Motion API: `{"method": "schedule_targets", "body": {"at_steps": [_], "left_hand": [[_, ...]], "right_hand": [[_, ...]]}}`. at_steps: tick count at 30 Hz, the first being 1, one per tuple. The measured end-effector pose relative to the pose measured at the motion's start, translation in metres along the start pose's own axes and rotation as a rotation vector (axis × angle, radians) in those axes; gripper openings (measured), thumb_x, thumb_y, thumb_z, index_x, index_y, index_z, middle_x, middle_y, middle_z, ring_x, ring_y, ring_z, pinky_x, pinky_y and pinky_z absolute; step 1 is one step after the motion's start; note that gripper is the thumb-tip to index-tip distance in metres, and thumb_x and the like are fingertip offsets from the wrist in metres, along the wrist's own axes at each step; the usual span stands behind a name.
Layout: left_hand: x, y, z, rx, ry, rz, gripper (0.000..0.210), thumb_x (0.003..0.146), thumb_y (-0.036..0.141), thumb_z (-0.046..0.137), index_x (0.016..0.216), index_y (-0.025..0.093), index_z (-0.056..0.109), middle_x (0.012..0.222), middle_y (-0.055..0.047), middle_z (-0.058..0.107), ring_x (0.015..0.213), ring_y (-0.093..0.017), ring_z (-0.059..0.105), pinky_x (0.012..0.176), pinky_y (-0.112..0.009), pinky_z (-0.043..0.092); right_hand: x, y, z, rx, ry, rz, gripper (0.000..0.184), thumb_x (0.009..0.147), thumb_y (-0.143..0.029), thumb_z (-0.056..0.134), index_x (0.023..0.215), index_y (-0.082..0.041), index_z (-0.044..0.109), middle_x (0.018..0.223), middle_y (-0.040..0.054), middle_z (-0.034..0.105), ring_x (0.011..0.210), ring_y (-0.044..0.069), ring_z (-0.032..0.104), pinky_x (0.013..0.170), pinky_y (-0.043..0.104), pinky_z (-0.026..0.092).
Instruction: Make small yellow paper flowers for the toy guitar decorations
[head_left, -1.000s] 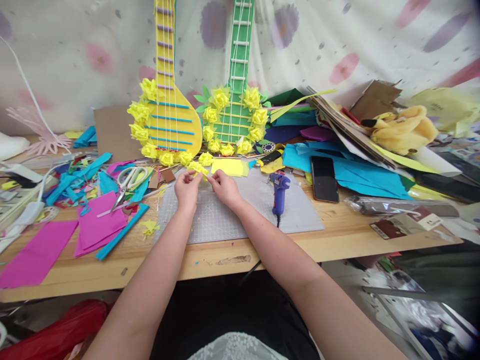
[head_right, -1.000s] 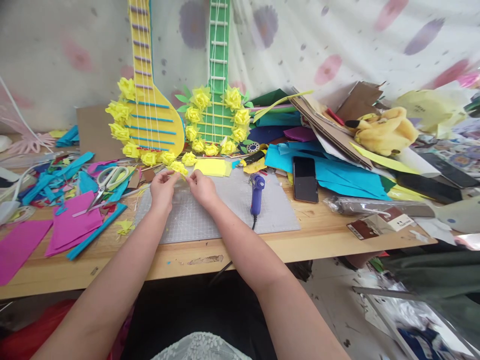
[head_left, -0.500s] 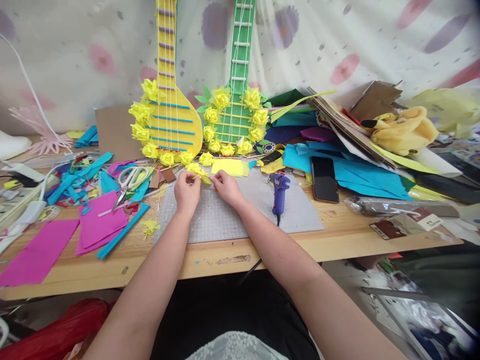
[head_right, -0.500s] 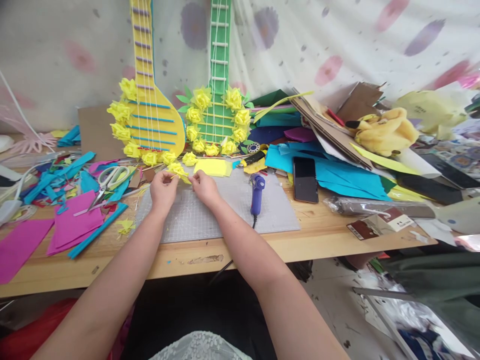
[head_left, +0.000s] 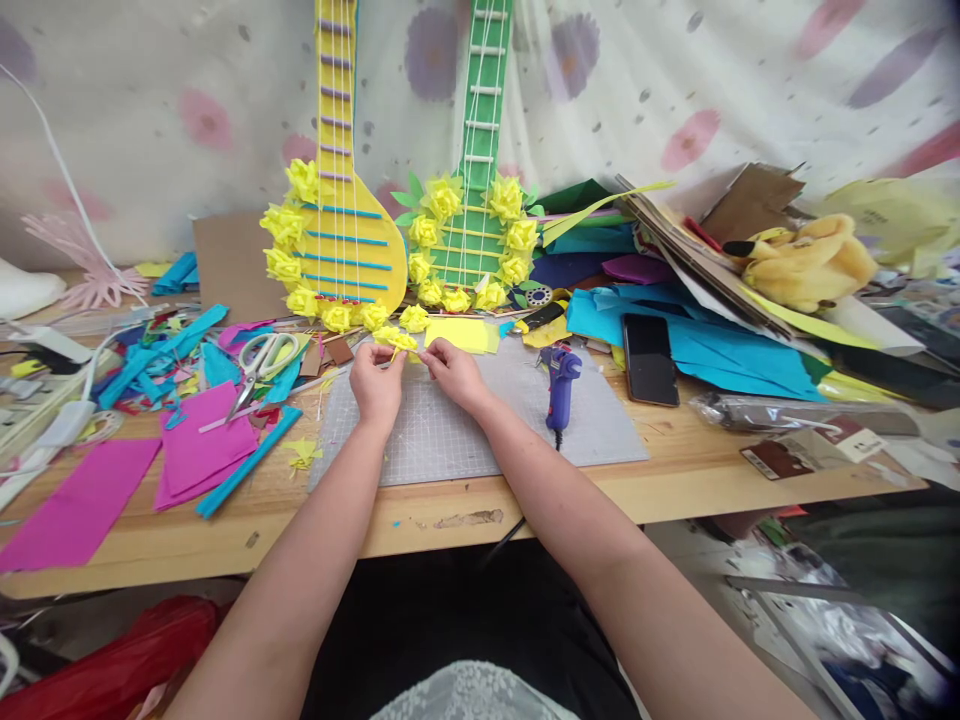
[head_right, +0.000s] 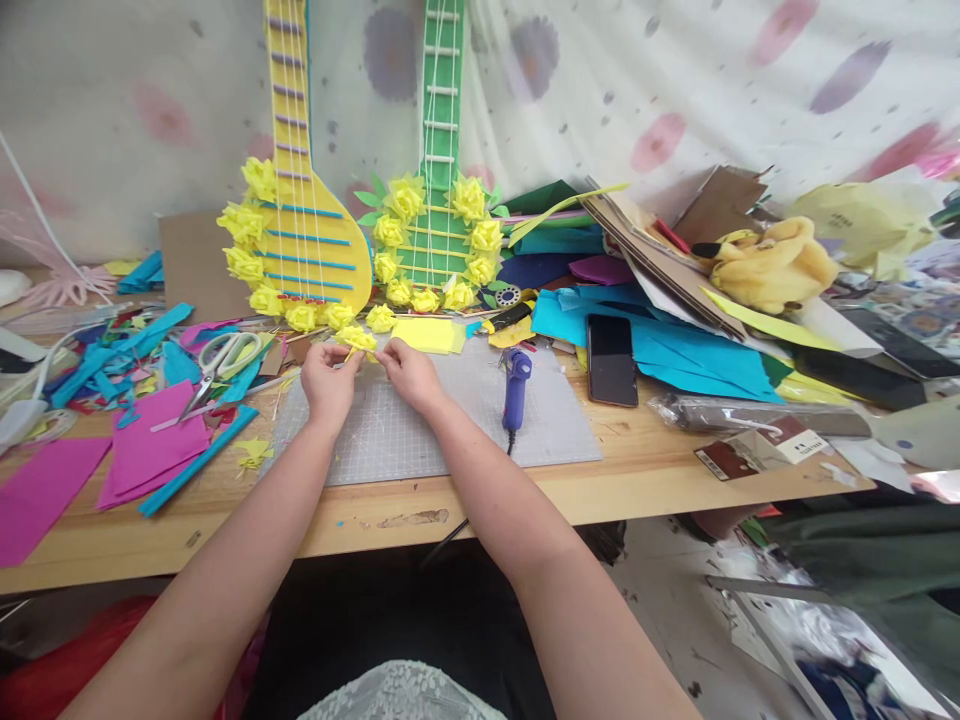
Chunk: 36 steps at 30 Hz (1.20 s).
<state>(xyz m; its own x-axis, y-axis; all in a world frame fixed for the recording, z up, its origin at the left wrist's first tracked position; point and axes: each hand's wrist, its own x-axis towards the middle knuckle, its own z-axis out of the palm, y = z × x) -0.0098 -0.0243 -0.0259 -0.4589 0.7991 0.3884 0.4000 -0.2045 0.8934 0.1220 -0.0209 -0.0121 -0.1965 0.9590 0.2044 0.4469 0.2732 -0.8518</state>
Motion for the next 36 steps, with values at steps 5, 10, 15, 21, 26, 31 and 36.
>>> {"method": "schedule_targets", "body": {"at_steps": [5,10,15,21,26,31,36], "left_hand": [[0.0,0.002,0.002,-0.124,-0.021,-0.028,0.017,0.064,0.016,0.061,0.073,0.018,0.047,0.069,0.003,0.053,0.056,-0.009,0.051,0.058,-0.023,0.045],[-0.002,0.004,0.002,-0.149,-0.009,-0.04,0.018,0.063,0.013,0.059,0.076,0.018,0.047,0.073,0.002,0.055,0.057,-0.009,0.054,0.059,-0.024,0.046],[0.0,-0.002,0.003,-0.127,-0.002,-0.045,0.019,0.063,0.012,0.058,0.078,0.018,0.048,0.076,0.0,0.058,0.061,-0.01,0.055,0.064,-0.026,0.047],[0.001,-0.006,0.006,-0.177,0.006,-0.042,0.02,0.063,0.014,0.058,0.076,0.019,0.044,0.078,0.0,0.057,0.07,-0.012,0.059,0.07,-0.027,0.048],[0.0,-0.003,0.006,-0.144,-0.013,-0.054,0.019,0.064,0.017,0.057,0.077,0.019,0.043,0.078,0.0,0.057,0.073,-0.012,0.059,0.069,-0.027,0.048],[0.012,0.011,-0.017,-0.01,-0.076,-0.052,0.01,0.072,0.019,0.048,0.081,0.02,0.046,0.074,0.001,0.059,0.067,-0.012,0.058,0.065,-0.027,0.047],[0.038,0.023,-0.048,0.407,-0.304,0.282,0.02,0.066,0.021,0.059,0.085,0.022,0.054,0.091,-0.003,0.061,0.085,-0.018,0.056,0.07,-0.028,0.046]], "right_hand": [[0.002,0.002,0.0,0.015,0.004,-0.01,0.022,0.08,-0.038,0.045,0.07,-0.019,0.046,0.055,-0.0051,0.05,0.054,0.009,0.044,0.056,0.022,0.031],[0.004,0.005,0.001,0.091,-0.009,-0.053,0.02,0.079,-0.038,0.048,0.071,-0.019,0.047,0.055,-0.0049,0.049,0.054,0.009,0.042,0.056,0.022,0.032],[0.003,0.004,0.0,0.066,0.004,-0.054,0.021,0.08,-0.037,0.047,0.07,-0.019,0.047,0.056,-0.0048,0.05,0.054,0.009,0.042,0.056,0.022,0.032],[0.001,0.001,-0.002,0.001,-0.016,-0.028,0.024,0.08,-0.039,0.046,0.068,-0.018,0.048,0.055,-0.0046,0.051,0.054,0.009,0.042,0.056,0.021,0.03],[-0.001,-0.004,-0.004,-0.061,-0.02,-0.007,0.027,0.082,-0.038,0.043,0.064,-0.018,0.047,0.054,-0.0042,0.05,0.055,0.009,0.042,0.057,0.022,0.029],[0.0,-0.003,-0.004,-0.102,0.004,-0.008,0.023,0.081,-0.038,0.045,0.071,-0.019,0.05,0.06,-0.0034,0.053,0.058,0.01,0.042,0.056,0.022,0.027],[0.002,0.003,-0.005,-0.111,-0.04,-0.039,0.022,0.08,-0.038,0.046,0.073,-0.019,0.052,0.063,-0.0031,0.054,0.06,0.01,0.042,0.057,0.021,0.027]]}}
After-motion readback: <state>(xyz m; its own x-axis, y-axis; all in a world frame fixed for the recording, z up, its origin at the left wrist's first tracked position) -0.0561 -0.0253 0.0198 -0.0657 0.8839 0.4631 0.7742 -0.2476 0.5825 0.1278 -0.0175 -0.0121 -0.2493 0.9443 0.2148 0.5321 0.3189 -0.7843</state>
